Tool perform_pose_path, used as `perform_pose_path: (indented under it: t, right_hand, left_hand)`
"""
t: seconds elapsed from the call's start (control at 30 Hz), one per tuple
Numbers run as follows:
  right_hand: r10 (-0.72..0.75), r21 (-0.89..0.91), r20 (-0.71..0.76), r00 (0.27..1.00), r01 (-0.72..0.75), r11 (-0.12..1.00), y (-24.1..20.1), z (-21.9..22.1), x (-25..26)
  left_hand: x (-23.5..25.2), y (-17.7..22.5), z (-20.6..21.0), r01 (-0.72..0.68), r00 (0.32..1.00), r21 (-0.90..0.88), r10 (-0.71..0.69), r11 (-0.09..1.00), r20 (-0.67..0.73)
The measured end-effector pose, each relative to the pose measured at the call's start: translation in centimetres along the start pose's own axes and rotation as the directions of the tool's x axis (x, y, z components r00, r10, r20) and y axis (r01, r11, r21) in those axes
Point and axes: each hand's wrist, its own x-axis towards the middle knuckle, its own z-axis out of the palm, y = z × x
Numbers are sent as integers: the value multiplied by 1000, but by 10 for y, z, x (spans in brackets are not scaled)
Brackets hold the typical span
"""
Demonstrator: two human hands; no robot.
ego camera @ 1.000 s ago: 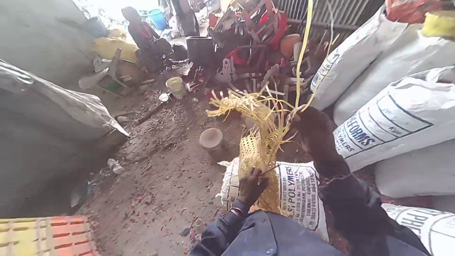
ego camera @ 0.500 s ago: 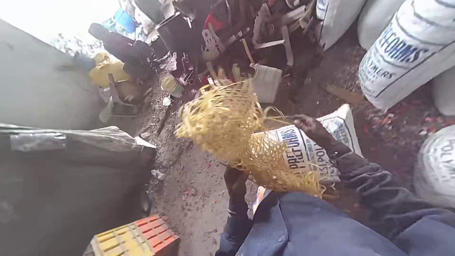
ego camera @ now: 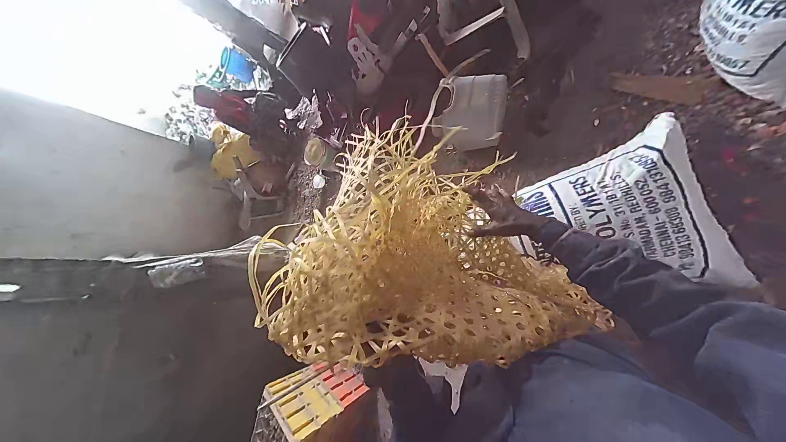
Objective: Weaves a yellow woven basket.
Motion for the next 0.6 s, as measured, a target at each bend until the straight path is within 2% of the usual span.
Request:
perform_pose_path:
  t: [0.07,0.1,0.17,0.2,0.23,0.3,0.37,0.43,0.5,0.6]
  right_hand:
    - [91,79,133,987,-103,992,1,0,6]
    - [116,128,173,978,-140,982,6,3,7]
    - [125,303,244,962,-198,932,16,6,1]
    - [134,358,227,965,-210,910,19,3,-4]
    - [152,380,157,976,-202,903,21,-7,-11]
    - [150,391,-89,985,-104,914,21,-45,-28]
    - [81,366,-338,938,51,929,12,-101,-48]
    - [-15,230,-467,884,138,963,-18,-156,-78]
    - [-124,33,-565,816,172,985,-49,-193,-110]
    - [-211,-214,-659,722,89,973,-65,-228,-153]
  left_hand:
    - [-1,-1,-3,-57,998,69,58,996,-7]
    - [0,0,-4,-66,998,32,66,997,26]
    - [8,5,-7,3,984,-173,28,985,176]
    - [15,6,-6,5,973,-250,53,968,227]
    - [23,7,-2,-23,966,-292,97,956,240]
    - [30,7,6,-89,945,-276,169,957,281]
    - [35,-3,15,-28,951,-186,84,982,298]
    - [33,-24,29,80,942,-114,-38,990,332]
    - [21,-41,49,168,911,-148,-96,975,402]
    - [3,-47,78,236,844,-201,-98,951,527]
